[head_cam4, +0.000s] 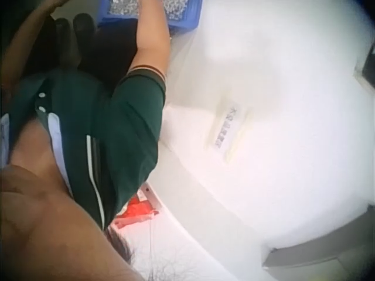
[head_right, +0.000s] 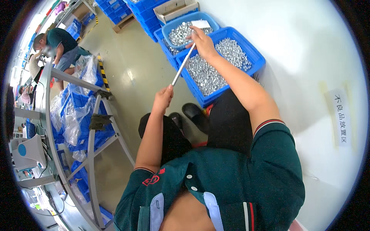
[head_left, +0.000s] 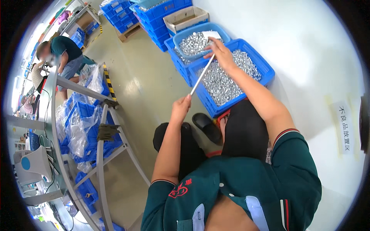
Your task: The person is picking small metal components from a blue bin and sliding them onto a metal rod.
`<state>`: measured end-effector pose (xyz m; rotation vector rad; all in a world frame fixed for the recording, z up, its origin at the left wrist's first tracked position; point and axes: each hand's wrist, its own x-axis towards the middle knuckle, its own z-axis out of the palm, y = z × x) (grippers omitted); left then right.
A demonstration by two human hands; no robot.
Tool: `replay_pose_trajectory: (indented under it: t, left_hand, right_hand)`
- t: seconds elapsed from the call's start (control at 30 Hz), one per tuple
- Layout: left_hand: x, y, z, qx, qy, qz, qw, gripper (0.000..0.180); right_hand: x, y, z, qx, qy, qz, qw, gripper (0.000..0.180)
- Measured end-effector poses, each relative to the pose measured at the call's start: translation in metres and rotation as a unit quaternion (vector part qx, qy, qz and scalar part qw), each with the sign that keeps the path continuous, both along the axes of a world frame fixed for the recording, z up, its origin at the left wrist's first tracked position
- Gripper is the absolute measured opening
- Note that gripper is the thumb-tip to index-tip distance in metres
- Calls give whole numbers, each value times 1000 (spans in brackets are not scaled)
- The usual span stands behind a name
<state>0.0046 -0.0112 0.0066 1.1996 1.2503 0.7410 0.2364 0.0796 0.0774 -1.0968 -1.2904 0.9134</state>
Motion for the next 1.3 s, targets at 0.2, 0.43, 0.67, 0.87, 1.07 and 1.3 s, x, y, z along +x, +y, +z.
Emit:
replay_pose_trajectory:
  t: [0.2,0.43,0.67,0.87,1.07,1.3]
  left_hand:
    - [4,1,-3,58,-9,-4,998,41]
    - [7,-2,3,5,-24,-12,1000,38]
    - [7,1,2,-101,-130,-45,985,41]
    - [23,0,1,124,85,40,988,41]
    - [19,6,-8,56,15,8,998,40]
    - [19,2,-3,30,-20,-4,999,39]
  right_hand:
    - [10,0,16,-58,198,62,976,51]
    - [19,1,17,-47,367,169,914,44]
    - [25,7,22,-68,356,198,911,28]
    - [25,10,9,-120,363,88,920,21]
    - [34,3,18,-112,405,167,892,24]
    - [39,-1,20,-102,331,153,926,30]
